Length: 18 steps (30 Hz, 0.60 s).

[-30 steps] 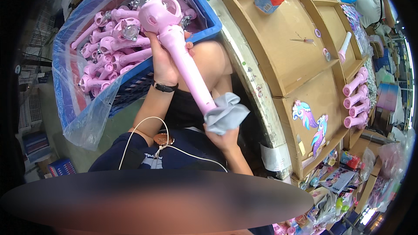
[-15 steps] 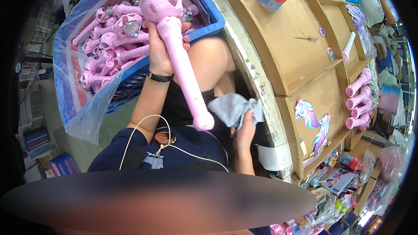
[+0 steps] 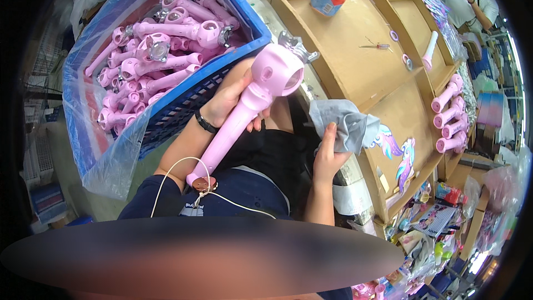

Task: The person assembles pink toy wands by attaching a silver crown piece to the wand head, inserting a decorative wing sticker, and wiping the wand with a cloth. The person repeats this sequence on multiple wands, handling each one individually.

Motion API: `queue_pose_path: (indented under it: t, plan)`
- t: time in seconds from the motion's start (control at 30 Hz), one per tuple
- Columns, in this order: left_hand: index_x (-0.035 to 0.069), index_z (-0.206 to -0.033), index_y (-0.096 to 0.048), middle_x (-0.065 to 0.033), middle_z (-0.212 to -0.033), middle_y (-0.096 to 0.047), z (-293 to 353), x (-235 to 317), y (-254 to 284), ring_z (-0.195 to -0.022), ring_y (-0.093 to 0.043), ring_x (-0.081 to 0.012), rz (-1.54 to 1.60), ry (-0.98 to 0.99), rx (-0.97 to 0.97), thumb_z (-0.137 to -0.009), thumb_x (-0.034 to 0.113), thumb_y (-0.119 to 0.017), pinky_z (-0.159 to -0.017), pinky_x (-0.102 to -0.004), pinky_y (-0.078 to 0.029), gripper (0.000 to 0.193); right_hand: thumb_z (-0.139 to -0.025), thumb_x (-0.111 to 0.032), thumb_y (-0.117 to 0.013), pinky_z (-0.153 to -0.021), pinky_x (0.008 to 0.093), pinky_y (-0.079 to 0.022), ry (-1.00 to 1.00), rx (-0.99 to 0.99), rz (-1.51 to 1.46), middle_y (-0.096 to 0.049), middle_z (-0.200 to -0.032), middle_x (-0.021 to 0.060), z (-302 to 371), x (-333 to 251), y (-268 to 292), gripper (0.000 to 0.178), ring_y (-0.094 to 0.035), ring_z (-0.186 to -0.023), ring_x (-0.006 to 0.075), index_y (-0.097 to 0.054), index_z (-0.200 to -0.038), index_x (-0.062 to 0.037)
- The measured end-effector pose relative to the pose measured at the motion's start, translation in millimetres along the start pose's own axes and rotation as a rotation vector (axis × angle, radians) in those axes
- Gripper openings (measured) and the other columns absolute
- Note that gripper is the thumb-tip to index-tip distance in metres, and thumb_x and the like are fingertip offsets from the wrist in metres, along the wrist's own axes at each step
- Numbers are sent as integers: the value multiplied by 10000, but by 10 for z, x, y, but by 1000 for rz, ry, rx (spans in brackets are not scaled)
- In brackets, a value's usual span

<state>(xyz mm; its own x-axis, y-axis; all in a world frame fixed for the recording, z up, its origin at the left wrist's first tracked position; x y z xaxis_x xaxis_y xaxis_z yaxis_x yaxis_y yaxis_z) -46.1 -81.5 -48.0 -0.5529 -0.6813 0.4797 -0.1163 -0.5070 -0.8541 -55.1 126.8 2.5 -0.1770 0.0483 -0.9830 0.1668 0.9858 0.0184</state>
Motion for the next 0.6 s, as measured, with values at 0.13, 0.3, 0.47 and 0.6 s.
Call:
queue_pose_path:
  t: [0.13,0.3,0.47,0.6]
  plan:
    - [15,-1157,-490,-200,-834,-622,-43,-332,-291,-601,-664,-288,381,137,-285,-925,622,-276,-452,-333,-557,684,-967,-238,-508,-907,268,-398,146,20,20,-544,-1104,68,-142,-204,53,346,-524,-980,136,-477,-1193,23]
    - [23,-1160,-498,-211,-803,-620,-139,-608,-327,-516,-628,-298,405,232,-194,-932,609,-279,-398,-334,-520,665,-954,-237,-520,-750,231,-397,274,109,12,-555,-958,56,-147,-404,83,341,-510,-858,103,-477,-1146,40]
    - [30,-1012,-577,-133,-703,-630,-149,-620,-247,-493,-621,-187,-209,175,-1,-952,563,-299,-421,-270,-517,604,-734,-163,-680,-1055,503,-276,965,-424,677,-592,-1217,121,185,-862,-806,232,-469,-1232,348,-683,-964,-141]
    - [26,-985,-577,-125,-684,-621,-161,-740,-256,-484,-616,-178,-113,279,1,-945,591,-285,-412,-267,-512,637,-764,-157,-589,-1075,502,-218,606,-274,521,-594,-1226,106,-319,-700,-632,240,-457,-1249,337,-679,-982,-114]
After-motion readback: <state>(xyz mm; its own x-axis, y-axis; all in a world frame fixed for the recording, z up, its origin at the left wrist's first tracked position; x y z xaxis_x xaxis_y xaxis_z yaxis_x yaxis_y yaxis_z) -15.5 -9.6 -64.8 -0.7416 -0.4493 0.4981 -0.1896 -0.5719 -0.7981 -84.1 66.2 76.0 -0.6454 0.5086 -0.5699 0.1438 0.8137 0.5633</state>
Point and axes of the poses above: each hand's wrist, its own z-axis away from the middle knuckle, its own y-axis out of the back of the hand, x = y × z, the point moved 10 cm from there along -z, towards the middle knuckle
